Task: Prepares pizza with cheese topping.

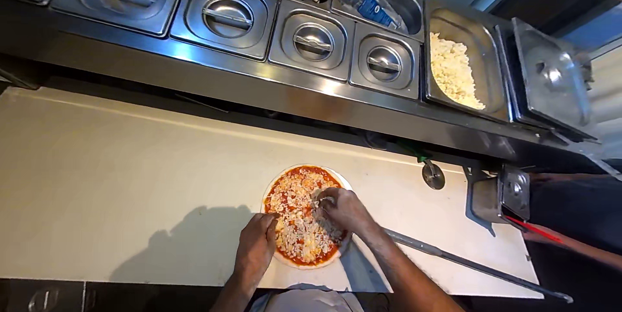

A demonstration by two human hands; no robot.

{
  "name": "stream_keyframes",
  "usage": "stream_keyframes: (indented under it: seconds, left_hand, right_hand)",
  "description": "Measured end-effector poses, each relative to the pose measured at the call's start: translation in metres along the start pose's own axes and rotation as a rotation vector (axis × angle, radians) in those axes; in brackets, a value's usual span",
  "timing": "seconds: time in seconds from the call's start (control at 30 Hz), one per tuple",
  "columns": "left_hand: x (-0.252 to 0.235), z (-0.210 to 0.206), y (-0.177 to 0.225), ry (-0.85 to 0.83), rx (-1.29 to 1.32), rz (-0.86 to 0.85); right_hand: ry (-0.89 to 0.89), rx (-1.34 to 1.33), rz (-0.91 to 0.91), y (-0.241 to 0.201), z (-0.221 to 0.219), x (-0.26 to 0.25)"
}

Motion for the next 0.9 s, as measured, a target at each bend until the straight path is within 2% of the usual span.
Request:
stream_keyframes:
  seconds: [0.07,0.23,0.33,0.43,0.63,0.77,0.9]
  left_hand:
    - [-0.012,0.000,0.004,-0.033,0.034,-0.043]
    - [-0.028,-0.010,0.013,-0.174,-0.018,-0.186]
    - [-0.032,-0.008,0.013,-0.101,-0.019,-0.252]
    - [-0.037,0.001,0.011,-0.063,0.036,-0.286]
    - [-0.046,0.002,0.001,0.103,0.066,-0.500]
    - [-0.055,-0.001,-0.009,0.141,0.021,-0.448]
    - [-0.070,-0.012,-0.020,-0.089,-0.011,-0.235]
  right_hand:
    - [0.057,0.044,-0.061,0.011,0.012,-0.005]
    - [0.200,0.049,-0.051,0.014,0.029,-0.028]
    - [0.187,0.072,-0.072,0.007,0.034,-0.048]
    - [0.148,0.087,0.011,-0.012,0.037,-0.059]
    - [0.123,0.152,0.064,-0.041,0.029,-0.081]
    - [0.061,0.209,0.168,-0.065,0.020,-0.080]
    - [0.040,0.262,0.124,-0.082,0.011,-0.076]
Point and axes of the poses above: each hand's wrist, its own x-axis away from the middle knuckle, its own z-axis out of the back of the hand, y = z × x, the point moved 6 cm from there along -x, towards the middle knuckle, and after that the axes turned 6 degrees about -z, right-handed, at the moved point
